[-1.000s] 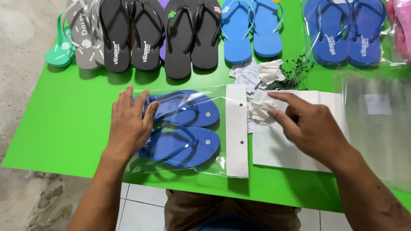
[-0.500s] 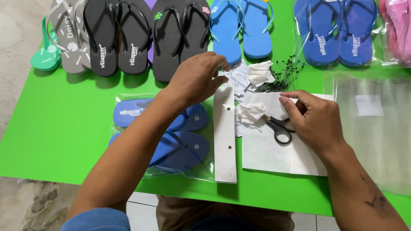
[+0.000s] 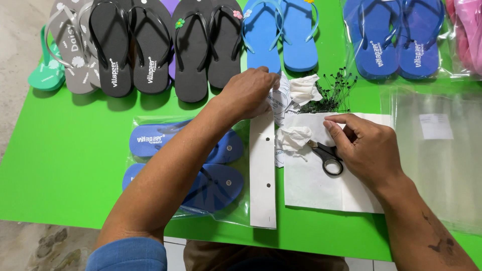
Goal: Cleaning flip-flops with a cloth, attaching decorative flowers to the straps, and placing them into plastic packaging sleeves.
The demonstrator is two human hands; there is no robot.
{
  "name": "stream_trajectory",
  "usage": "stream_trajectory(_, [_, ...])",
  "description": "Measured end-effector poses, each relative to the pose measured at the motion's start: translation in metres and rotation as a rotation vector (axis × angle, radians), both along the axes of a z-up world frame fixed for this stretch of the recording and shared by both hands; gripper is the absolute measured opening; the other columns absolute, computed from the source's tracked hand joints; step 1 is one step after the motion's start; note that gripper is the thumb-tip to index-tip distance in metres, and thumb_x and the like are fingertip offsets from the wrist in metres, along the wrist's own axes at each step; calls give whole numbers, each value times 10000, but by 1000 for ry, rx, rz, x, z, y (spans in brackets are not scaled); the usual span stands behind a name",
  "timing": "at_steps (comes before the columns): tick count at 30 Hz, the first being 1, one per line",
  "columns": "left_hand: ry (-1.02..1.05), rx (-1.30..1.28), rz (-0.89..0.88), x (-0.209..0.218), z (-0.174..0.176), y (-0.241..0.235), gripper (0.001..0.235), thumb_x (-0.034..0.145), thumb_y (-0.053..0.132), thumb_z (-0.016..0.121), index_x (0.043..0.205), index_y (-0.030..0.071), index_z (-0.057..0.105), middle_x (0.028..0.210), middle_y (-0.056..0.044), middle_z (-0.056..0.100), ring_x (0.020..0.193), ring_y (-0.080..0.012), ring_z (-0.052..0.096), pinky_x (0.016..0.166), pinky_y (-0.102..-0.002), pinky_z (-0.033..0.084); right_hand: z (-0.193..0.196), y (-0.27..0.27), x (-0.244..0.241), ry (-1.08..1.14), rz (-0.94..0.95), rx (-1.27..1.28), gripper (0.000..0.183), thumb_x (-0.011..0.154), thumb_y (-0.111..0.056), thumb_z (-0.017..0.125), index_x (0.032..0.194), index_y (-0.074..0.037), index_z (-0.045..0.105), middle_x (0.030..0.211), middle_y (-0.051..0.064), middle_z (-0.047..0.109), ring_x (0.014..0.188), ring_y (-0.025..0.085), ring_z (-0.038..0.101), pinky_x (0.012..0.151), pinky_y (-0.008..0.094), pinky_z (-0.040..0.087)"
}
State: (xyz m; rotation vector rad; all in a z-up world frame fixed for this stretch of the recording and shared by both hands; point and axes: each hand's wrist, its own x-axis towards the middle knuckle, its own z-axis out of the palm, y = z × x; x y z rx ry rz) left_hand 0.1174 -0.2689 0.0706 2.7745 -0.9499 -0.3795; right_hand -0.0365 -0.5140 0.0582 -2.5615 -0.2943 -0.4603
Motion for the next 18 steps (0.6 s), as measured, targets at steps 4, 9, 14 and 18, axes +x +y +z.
stream_trajectory(4, [-60, -72, 1, -4, 1, 0, 395, 719, 80, 797, 1024, 130, 552, 1022, -85, 569, 863, -326, 566, 609, -471, 458, 1, 0, -1, -6, 11, 2, 156, 1015, -191, 738, 1095, -78, 809, 829, 38, 777, 642, 157, 688, 549, 324, 507])
stream_trajectory(9, [-119, -218, 88, -7, 5, 2, 175, 917, 177, 771, 863, 124, 614, 923, -73, 624, 782, -307, 602, 589, -462, 460, 2, 1, -2, -32, 22, 8, 159, 1017, -178, 740, 1092, -56, 809, 851, 52, 776, 647, 166, 689, 550, 324, 511])
stream_trajectory(14, [13, -642, 355, -40, 38, -12, 219, 904, 325, 777, 785, 154, 707, 736, 20, 721, 656, -124, 618, 589, -337, 452, 12, 7, -7, -85, 0, 86, 202, 1061, -215, 711, 1085, -40, 810, 729, 50, 720, 587, 152, 626, 505, 312, 438])
stream_trajectory(18, [461, -1013, 469, -72, 46, -28, 216, 848, 310, 779, 828, 96, 769, 751, -40, 760, 580, -76, 569, 518, -243, 452, 21, 15, -10, 127, -48, 529, 349, 1018, -247, 681, 1265, 1, 684, 813, 103, 697, 604, 159, 671, 501, 261, 536])
